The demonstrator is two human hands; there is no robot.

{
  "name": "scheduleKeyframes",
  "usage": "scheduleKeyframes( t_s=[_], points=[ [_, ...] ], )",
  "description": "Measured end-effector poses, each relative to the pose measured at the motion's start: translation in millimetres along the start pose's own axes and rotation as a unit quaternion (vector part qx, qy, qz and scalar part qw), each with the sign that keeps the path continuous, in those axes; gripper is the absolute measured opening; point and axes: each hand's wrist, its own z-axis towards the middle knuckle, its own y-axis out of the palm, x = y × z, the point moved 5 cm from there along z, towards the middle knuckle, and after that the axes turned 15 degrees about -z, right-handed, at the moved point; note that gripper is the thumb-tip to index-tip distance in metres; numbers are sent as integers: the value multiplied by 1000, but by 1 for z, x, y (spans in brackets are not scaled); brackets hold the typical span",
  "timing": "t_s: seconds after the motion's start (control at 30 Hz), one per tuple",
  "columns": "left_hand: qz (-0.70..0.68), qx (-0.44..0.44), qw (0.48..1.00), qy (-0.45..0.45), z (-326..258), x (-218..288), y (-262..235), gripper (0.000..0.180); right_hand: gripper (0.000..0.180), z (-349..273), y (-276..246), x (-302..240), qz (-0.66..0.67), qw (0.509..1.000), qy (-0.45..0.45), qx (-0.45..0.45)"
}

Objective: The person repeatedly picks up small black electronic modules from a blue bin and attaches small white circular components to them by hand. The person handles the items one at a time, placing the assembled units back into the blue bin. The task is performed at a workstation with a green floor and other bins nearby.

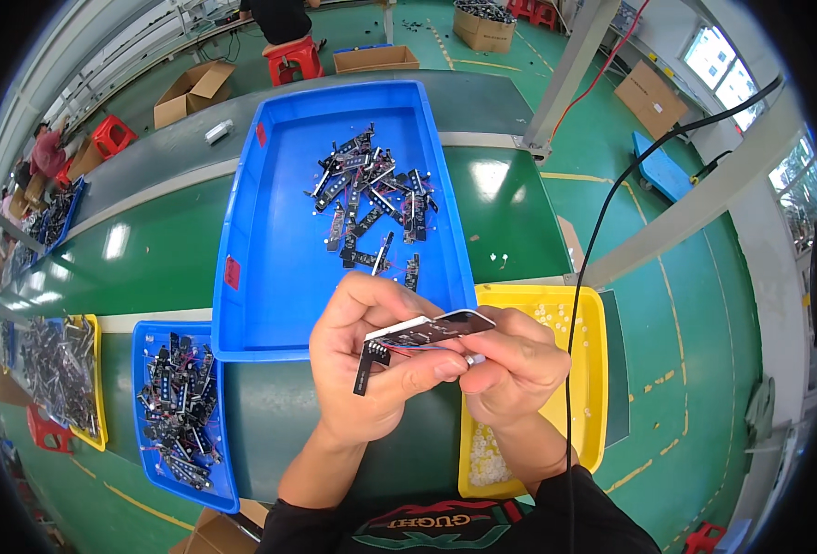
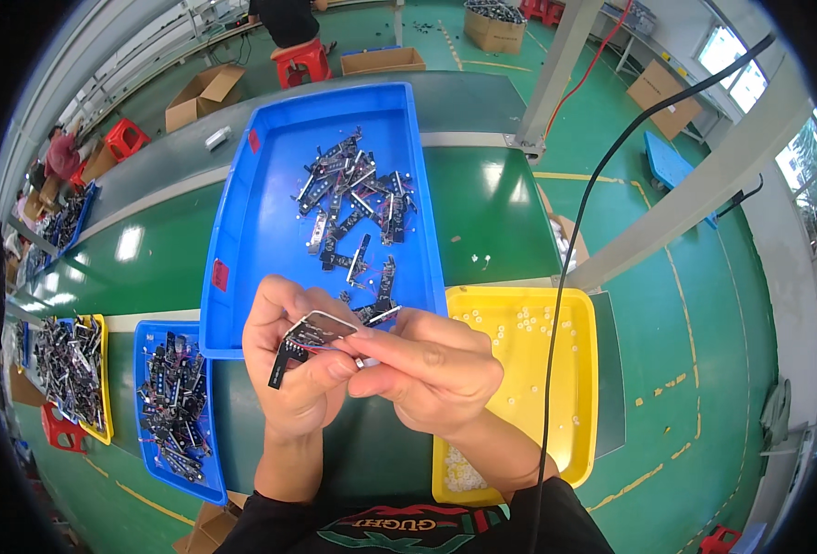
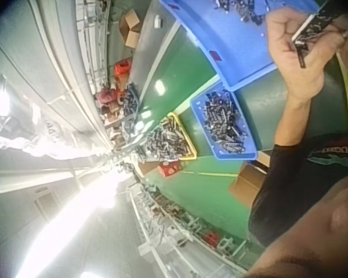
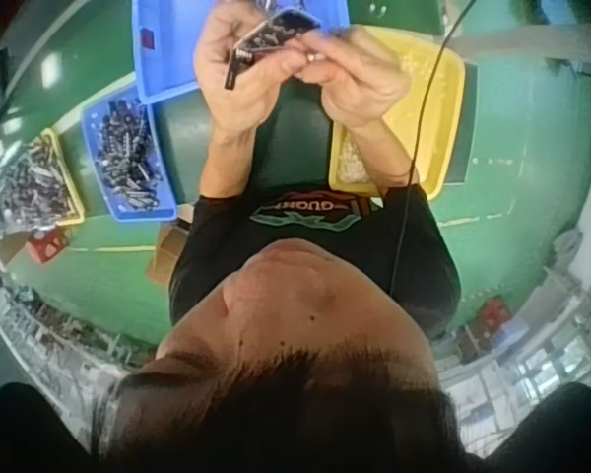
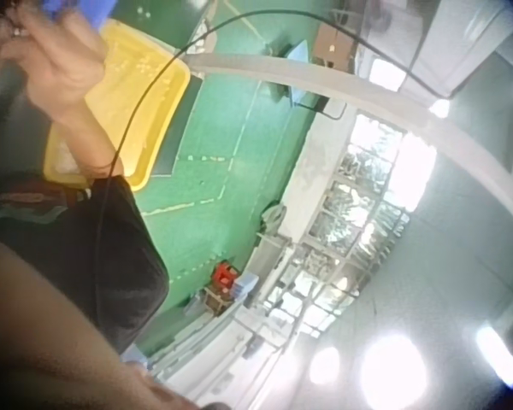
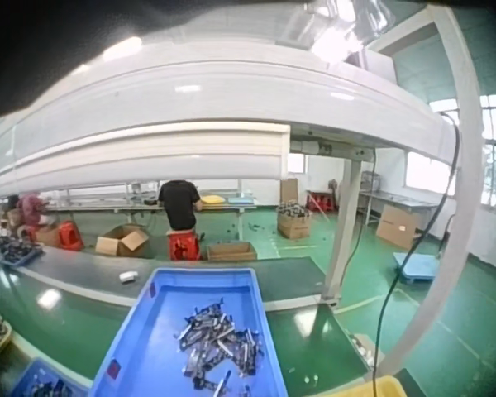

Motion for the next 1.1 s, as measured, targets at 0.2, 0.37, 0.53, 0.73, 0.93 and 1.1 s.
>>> scheduleKeyframes(
  t_s=[0.2,0.37,0.53,0.73,0.93,1.1],
  points=[
    [-7,7,1000,30,-1,1,2,38,26,2,1,-9,-26,998,-22,-43],
    [-3,4,1000,24,1,4,-2,38,24,5,3,-10,6,998,-2,-62],
    [-41,-28,999,-3,4,7,-1,38,23,6,3,-3,99,991,55,-74],
    [-39,-23,998,-36,3,5,-1,37,20,-1,1,5,126,988,88,-33],
    [-26,-21,999,-18,4,7,-1,37,21,4,1,-3,62,995,60,-52],
    [-9,7,1000,9,3,11,0,36,28,4,5,-10,-10,998,-4,-57]
  ],
)
